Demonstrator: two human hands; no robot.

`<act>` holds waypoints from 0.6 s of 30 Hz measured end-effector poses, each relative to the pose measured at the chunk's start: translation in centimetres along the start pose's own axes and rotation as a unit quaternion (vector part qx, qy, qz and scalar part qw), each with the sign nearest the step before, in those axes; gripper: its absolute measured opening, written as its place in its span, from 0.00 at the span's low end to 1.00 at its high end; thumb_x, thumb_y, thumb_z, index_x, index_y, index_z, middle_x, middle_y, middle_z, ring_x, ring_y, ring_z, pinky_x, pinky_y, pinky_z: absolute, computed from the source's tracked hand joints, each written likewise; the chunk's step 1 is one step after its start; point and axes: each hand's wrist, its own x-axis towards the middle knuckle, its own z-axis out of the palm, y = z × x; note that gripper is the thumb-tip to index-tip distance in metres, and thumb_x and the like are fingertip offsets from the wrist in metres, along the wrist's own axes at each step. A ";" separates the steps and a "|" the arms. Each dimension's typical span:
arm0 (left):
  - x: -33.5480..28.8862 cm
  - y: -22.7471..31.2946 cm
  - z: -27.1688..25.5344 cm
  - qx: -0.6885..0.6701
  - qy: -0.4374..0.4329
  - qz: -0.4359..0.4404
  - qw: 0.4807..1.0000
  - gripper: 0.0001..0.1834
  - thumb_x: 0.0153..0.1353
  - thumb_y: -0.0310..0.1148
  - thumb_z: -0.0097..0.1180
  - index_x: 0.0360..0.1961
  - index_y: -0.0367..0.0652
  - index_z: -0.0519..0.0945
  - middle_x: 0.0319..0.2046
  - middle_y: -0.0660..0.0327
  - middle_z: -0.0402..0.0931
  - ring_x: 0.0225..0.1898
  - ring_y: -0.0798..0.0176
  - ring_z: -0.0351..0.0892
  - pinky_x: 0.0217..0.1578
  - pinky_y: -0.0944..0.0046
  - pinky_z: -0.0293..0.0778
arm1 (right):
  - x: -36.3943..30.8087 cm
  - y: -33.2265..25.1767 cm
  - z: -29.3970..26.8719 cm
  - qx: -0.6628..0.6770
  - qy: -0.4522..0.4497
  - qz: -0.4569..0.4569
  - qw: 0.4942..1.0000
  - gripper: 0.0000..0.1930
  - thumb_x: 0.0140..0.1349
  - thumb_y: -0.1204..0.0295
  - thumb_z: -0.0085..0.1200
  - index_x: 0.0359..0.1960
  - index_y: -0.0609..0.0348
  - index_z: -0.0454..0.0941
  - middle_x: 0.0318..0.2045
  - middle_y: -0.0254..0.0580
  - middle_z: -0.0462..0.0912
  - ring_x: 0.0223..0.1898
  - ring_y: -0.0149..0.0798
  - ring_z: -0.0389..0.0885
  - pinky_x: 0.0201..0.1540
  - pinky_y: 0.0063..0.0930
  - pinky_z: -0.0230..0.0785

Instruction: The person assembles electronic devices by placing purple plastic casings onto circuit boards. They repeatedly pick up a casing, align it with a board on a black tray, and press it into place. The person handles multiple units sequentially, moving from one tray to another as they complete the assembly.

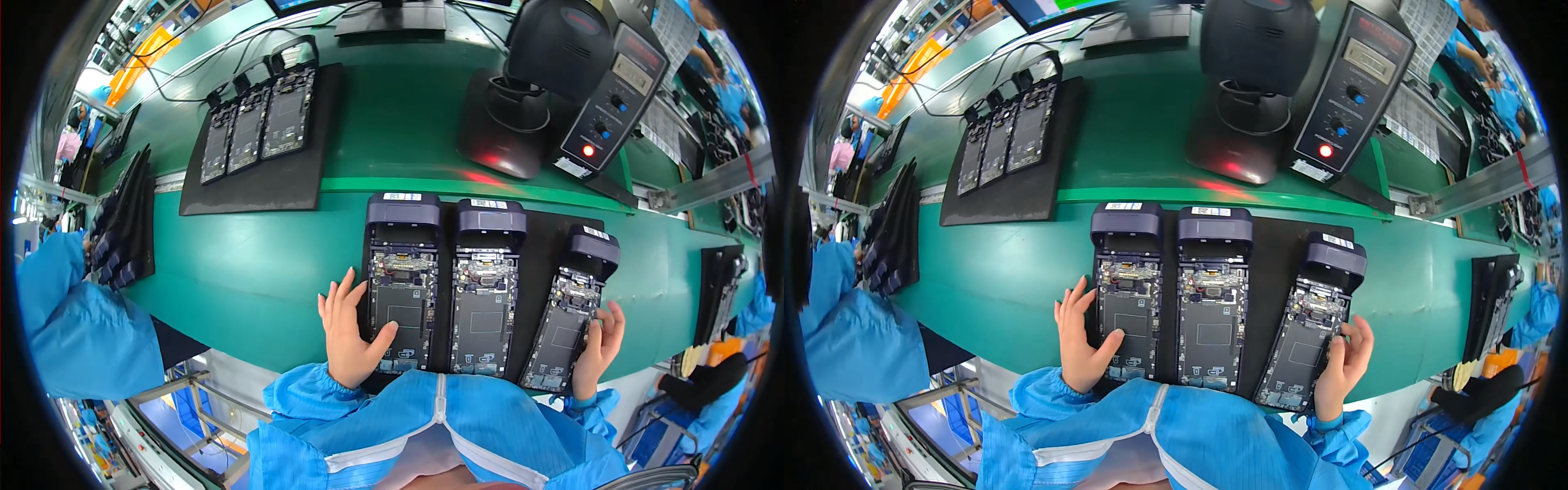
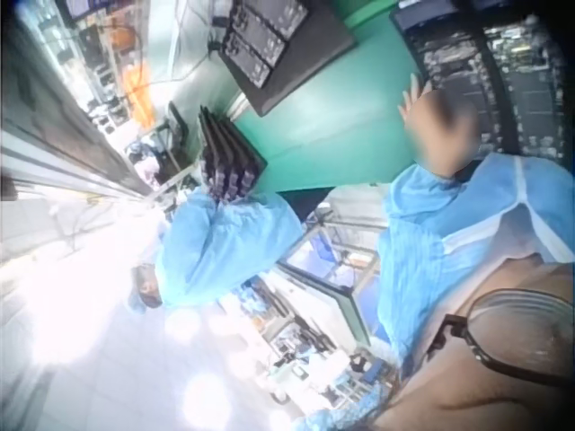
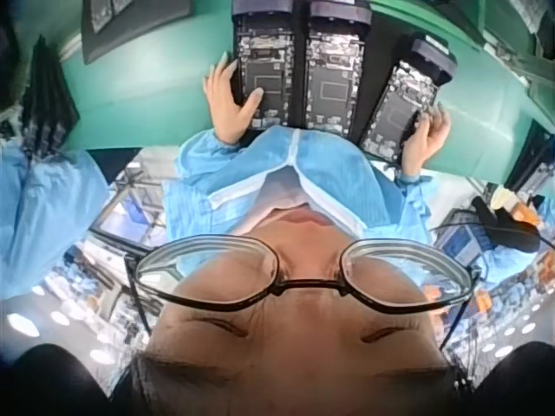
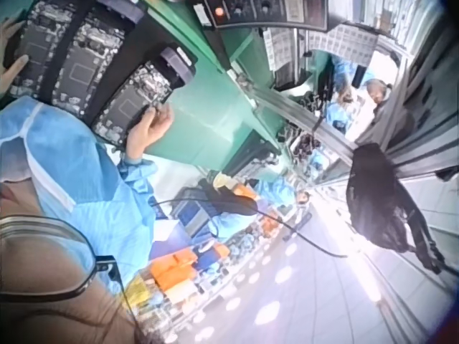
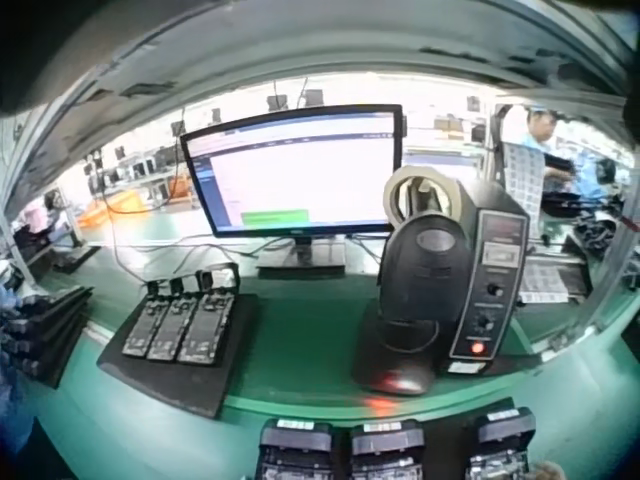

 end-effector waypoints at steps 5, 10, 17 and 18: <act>0.0 -0.1 0.3 -0.026 0.007 0.005 1.000 0.28 0.39 0.34 0.59 0.44 0.37 0.66 0.54 0.49 0.60 0.57 0.39 0.53 0.57 0.41 0.36 | 0.3 -0.2 0.0 0.007 -0.018 0.018 1.000 0.13 0.54 0.83 0.39 0.43 0.66 0.63 0.36 0.39 0.69 0.33 0.25 0.71 0.36 0.15 0.62; -0.5 -0.6 0.1 -0.044 0.005 0.020 0.999 0.27 0.38 0.33 0.59 0.43 0.37 0.68 0.55 0.49 0.59 0.57 0.41 0.54 0.57 0.40 0.36 | -0.1 -0.1 0.0 0.015 -0.001 0.018 1.000 0.14 0.54 0.83 0.41 0.44 0.64 0.63 0.35 0.37 0.69 0.32 0.24 0.69 0.35 0.15 0.61; -1.2 -0.1 0.1 -0.106 -0.054 0.127 0.985 0.32 0.38 0.32 0.60 0.49 0.38 0.68 0.58 0.46 0.50 0.59 0.40 0.50 0.57 0.46 0.43 | -0.1 -1.5 2.4 0.008 -0.046 -0.012 0.999 0.25 0.56 0.77 0.43 0.56 0.61 0.52 0.42 0.43 0.67 0.40 0.31 0.67 0.42 0.21 0.60; -1.3 1.2 -0.7 -0.044 -0.086 0.120 0.988 0.33 0.42 0.28 0.57 0.53 0.37 0.64 0.60 0.47 0.47 0.61 0.44 0.47 0.58 0.52 0.45 | 0.2 -1.8 2.4 -0.164 -0.004 -0.124 0.979 0.26 0.56 0.76 0.44 0.56 0.62 0.52 0.45 0.47 0.66 0.43 0.35 0.66 0.45 0.26 0.60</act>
